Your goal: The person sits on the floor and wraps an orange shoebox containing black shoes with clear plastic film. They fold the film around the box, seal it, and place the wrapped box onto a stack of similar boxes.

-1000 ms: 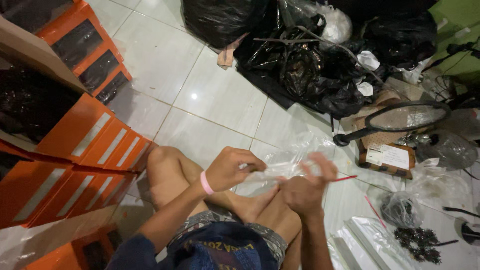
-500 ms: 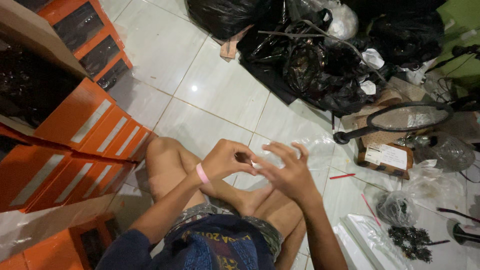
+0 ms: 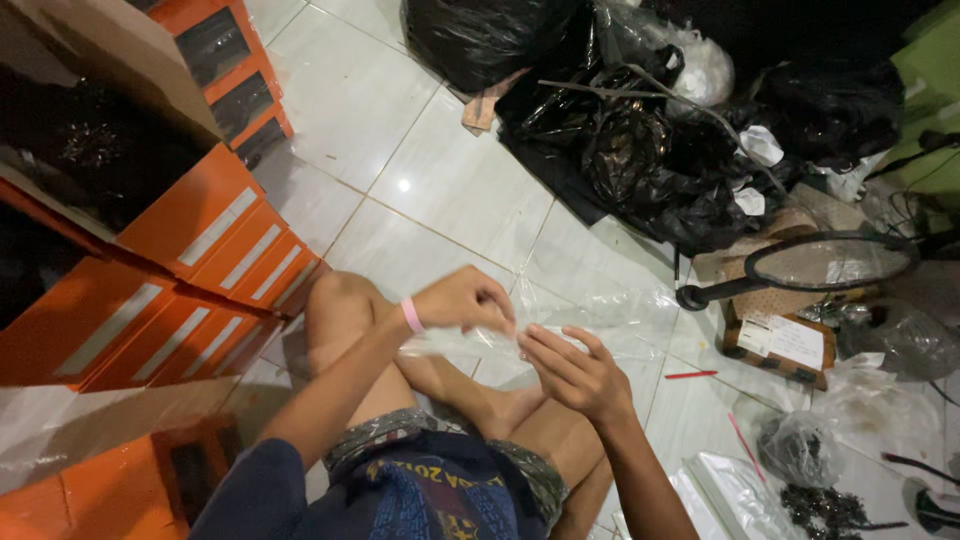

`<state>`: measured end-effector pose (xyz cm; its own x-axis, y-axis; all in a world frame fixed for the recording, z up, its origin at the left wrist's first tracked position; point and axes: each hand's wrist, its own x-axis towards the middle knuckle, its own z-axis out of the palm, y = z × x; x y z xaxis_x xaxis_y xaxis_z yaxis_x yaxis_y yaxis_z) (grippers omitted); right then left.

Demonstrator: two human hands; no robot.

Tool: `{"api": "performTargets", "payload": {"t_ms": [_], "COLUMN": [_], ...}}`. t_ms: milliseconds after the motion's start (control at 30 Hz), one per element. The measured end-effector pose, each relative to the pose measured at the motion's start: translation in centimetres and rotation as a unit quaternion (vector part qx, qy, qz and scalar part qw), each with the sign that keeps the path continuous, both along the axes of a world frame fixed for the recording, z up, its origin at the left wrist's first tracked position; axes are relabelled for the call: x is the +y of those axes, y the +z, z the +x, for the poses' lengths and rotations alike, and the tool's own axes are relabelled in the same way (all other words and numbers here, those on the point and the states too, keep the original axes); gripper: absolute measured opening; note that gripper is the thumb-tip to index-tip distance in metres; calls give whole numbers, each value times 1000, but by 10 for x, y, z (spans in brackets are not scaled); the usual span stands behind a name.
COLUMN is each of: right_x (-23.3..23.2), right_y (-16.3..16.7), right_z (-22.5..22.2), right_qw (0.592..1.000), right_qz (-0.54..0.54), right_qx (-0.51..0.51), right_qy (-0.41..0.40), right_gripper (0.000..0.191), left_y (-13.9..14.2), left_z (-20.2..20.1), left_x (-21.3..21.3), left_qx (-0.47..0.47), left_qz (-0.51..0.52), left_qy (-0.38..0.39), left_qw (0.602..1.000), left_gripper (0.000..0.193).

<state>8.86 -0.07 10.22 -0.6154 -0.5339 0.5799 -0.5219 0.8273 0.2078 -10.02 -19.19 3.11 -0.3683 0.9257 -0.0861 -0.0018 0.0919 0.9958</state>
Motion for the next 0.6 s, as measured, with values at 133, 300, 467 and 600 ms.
{"api": "performTargets", "payload": {"t_ms": [133,300,467,600], "right_x": [-16,-35,-7,11], "right_y": [-25,-59,-53,-38], "right_z": [21,28,3,-11], "right_qw": [997,974,992,988], "right_qz": [34,65,23,3], "right_qx": [-46,-79,-70,-117], "right_qy": [58,204,107,103], "right_gripper": [11,20,14,22], "left_y": [-32,-2,72,76], "left_z": [-57,-72,16,58], "left_x": [-5,-5,-26,-29], "left_qx": [186,285,536,435], "left_qz": [-63,-133,122,121], "left_qy": [223,238,110,-61], "left_qw": [955,919,828,890], "left_gripper": [17,48,72,67]}}
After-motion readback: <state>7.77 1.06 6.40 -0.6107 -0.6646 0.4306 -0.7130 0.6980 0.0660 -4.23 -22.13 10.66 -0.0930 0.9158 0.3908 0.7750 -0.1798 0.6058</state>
